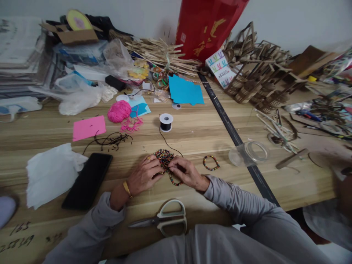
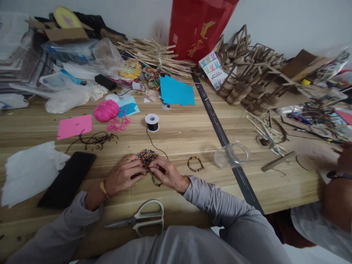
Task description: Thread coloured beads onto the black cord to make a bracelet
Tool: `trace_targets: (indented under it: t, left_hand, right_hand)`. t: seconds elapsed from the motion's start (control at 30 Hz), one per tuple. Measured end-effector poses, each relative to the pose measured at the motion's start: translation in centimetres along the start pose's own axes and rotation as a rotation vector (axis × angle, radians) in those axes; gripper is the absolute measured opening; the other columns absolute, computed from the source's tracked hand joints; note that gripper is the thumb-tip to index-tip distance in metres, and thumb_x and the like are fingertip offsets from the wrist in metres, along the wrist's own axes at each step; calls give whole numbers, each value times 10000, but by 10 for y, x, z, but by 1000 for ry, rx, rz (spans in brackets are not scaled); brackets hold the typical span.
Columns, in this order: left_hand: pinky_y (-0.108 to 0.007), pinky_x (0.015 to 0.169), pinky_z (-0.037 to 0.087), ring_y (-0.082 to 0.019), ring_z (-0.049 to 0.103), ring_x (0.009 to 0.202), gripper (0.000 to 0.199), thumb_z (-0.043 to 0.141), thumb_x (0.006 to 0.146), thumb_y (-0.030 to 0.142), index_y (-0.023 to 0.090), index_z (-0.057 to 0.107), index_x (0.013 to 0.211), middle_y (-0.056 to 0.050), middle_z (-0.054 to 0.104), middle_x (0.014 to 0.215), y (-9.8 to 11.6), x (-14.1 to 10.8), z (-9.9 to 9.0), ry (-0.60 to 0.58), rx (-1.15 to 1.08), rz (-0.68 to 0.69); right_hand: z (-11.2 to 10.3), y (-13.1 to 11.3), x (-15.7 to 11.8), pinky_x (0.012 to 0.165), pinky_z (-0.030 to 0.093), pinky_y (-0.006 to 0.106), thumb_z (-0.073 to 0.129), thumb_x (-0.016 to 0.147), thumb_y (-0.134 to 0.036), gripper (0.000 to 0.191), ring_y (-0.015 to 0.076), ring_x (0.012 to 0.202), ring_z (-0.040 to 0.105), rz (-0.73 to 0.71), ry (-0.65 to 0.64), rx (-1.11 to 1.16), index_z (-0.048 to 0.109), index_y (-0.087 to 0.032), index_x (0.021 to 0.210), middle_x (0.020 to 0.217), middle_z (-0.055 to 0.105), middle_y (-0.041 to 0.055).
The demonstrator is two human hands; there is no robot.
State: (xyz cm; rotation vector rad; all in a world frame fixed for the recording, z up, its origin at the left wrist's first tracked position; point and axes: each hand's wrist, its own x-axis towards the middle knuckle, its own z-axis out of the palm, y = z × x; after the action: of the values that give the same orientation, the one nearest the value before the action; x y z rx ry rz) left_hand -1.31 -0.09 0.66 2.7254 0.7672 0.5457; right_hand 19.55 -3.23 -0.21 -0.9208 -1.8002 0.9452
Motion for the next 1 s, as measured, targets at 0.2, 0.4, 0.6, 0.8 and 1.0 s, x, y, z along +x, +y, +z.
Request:
trace_targets:
  t: [0.2,0.4,0.6,0.8,1.0]
  left_hand:
    - [-376,887,428,-212,518,934,73,616,856,204,166,679,862,-49,632,827,2,2,3,17,-25,2]
    - [-358,862,431,-202,513,898,90,608,862,214,168,678,830,-43,624,801,6,6,8,33,-20,10]
    - [-368,867,423,-201,514,886,113,591,871,214,173,672,805,-42,615,784,8,7,7,15,-5,7]
    - [-382,871,424,-208,515,904,76,616,854,212,169,662,811,-47,627,812,7,7,2,2,20,12]
    - [-395,884,428,-208,521,895,101,593,870,231,174,668,835,-45,622,802,7,8,1,-11,46,5]
  right_hand:
    - [0,0,0,707,441,276,508,927,-292,164,145,755,540,-7,-4,10,581,-164,856,785,581,54]
    - [0,0,0,700,438,277,506,928,-297,179,145,748,534,-2,2,16,578,-157,842,785,577,55]
    - [-1,0,0,695,439,279,518,920,-288,173,148,744,543,-6,14,10,592,-150,846,782,590,60]
    - [1,4,-2,647,441,248,569,891,-311,166,130,709,548,51,41,46,611,-150,879,769,592,43]
    - [1,7,-4,619,427,238,582,885,-312,173,119,678,525,75,35,64,600,-147,837,741,576,33]
